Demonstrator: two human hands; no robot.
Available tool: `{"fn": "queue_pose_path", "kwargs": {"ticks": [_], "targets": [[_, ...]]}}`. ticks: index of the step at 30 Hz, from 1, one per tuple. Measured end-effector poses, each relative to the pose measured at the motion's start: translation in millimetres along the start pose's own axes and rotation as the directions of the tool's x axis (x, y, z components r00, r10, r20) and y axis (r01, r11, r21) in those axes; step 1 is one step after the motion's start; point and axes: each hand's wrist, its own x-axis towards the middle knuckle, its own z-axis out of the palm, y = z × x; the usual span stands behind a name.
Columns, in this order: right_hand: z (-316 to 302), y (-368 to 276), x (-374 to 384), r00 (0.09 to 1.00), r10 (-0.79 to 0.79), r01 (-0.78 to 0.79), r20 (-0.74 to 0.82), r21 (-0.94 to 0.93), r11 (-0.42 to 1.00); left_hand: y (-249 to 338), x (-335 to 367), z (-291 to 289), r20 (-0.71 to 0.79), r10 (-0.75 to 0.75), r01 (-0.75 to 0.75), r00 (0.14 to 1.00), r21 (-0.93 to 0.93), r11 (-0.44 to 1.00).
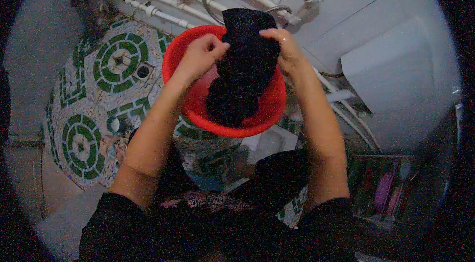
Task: The person washes a black cloth by hand in a red basin, first scrubbing it in soapy water, then rinsing it under a running faucet, and finally wringing it out.
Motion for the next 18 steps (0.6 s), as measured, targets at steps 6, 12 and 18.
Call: {"fn": "queue_pose_path", "kwargs": {"ticks": [6, 12, 18], "targets": [[12.5, -32.2, -6.3, 0.971, 0.070, -0.127, 0.228, 0.247, 0.961, -5.0, 10.4, -2.4, -0.072, 0.186, -0.199, 0.980, -0.368, 0.908], [26.6, -16.0, 5.1, 0.991, 0.131, -0.134, -0.034, -0.112, 0.985, 5.2, -1.0, 8.2, 0.251, -0.138, 0.287, 0.958, -0.836, 0.467], [20.5, 2.7, -8.9, 0.996, 0.037, -0.079, -0.081, -0.604, 0.793, -1.8, -0.4, 19.8, 0.143, -0.448, 0.302, 0.883, -0.903, 0.306]]}}
